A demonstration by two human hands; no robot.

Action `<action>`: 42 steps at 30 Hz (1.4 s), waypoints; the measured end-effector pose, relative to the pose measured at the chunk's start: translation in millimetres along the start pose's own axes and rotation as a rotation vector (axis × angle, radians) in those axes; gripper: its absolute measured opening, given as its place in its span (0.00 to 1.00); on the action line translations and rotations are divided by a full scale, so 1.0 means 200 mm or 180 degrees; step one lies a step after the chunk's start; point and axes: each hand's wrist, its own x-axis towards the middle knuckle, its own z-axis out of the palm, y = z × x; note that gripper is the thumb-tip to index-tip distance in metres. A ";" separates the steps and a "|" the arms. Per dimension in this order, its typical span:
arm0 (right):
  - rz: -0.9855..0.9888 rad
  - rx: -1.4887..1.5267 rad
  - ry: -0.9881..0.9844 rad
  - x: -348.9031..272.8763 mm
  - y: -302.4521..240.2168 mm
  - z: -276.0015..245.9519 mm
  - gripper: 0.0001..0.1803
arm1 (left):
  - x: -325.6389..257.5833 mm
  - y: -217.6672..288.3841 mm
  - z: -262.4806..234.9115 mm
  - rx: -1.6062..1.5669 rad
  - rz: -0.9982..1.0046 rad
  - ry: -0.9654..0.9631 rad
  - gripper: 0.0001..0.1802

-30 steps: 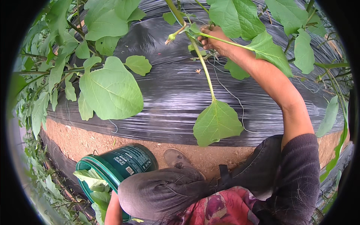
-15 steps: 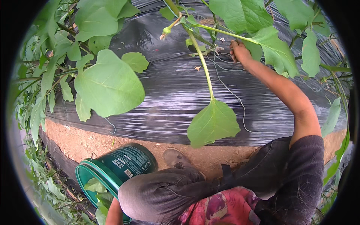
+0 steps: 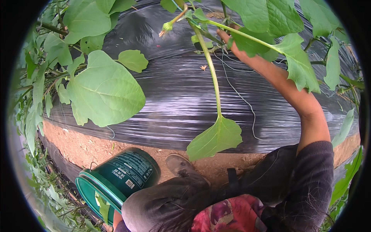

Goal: The person kneels in a greenhouse and prunes eggplant plants by hand, removing leaves and small branches. The removed plant material is placed into a green bucket. The person also ties a plant stem to a vertical support string.

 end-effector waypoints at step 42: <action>-0.3712 -0.8564 0.0989 0.32 0.06 -0.16 0.16 | -0.43 0.12 -0.55 0.0420 0.0913 0.1247 0.19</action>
